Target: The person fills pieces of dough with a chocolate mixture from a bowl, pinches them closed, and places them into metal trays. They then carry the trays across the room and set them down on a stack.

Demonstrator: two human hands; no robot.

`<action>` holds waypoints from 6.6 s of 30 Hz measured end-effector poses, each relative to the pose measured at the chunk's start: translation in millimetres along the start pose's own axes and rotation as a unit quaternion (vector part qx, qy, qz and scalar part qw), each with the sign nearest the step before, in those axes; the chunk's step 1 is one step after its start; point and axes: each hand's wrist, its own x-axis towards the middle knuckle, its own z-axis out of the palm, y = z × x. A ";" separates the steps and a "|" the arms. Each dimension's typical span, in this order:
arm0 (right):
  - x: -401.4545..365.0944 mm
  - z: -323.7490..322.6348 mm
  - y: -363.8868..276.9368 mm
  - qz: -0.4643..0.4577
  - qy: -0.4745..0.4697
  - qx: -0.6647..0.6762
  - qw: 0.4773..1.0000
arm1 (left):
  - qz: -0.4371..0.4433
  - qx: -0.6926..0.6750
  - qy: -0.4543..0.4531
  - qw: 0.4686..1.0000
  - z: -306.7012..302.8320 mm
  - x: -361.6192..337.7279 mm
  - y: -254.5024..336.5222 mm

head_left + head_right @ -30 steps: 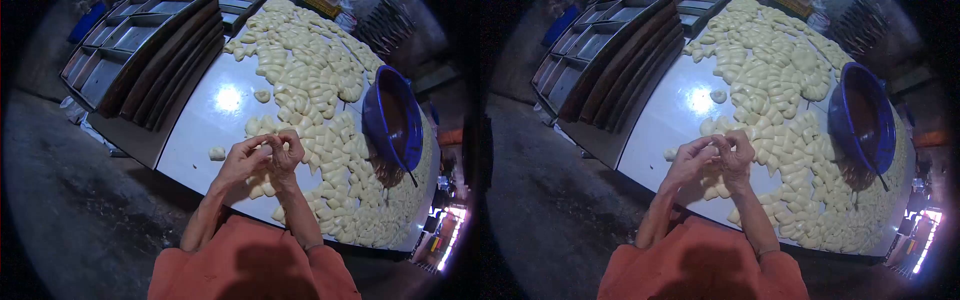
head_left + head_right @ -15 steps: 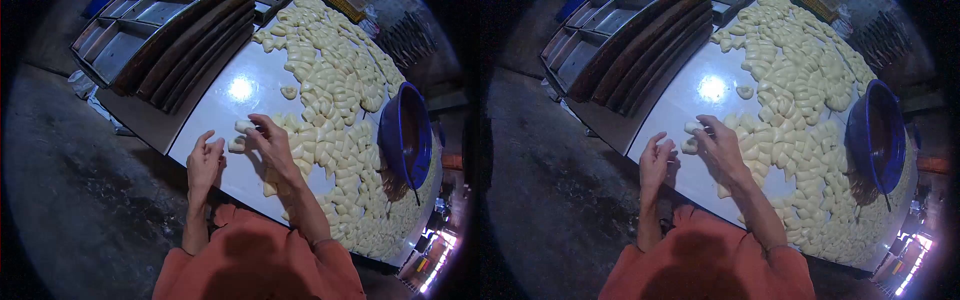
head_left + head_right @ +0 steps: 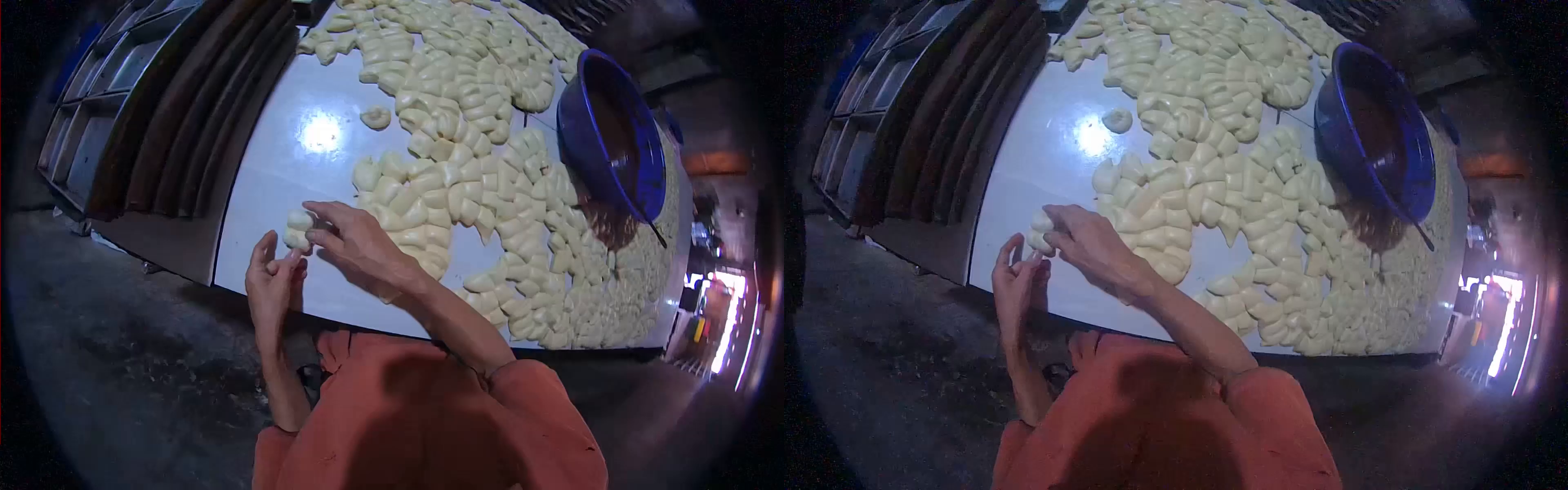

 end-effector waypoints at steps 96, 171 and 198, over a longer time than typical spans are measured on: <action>-100.4 -466.3 61.8 0.136 0.301 -0.069 0.941 | 0.104 -0.026 -0.438 0.892 332.1 -59.9 13.0; -5.0 -42.8 -1.1 -0.149 0.031 -0.058 0.987 | 0.059 0.002 -0.055 0.997 49.8 -4.7 47.8; 29.5 -17.5 -12.0 -0.059 0.119 -0.089 0.987 | 0.261 0.418 0.175 0.852 -6.2 11.5 21.9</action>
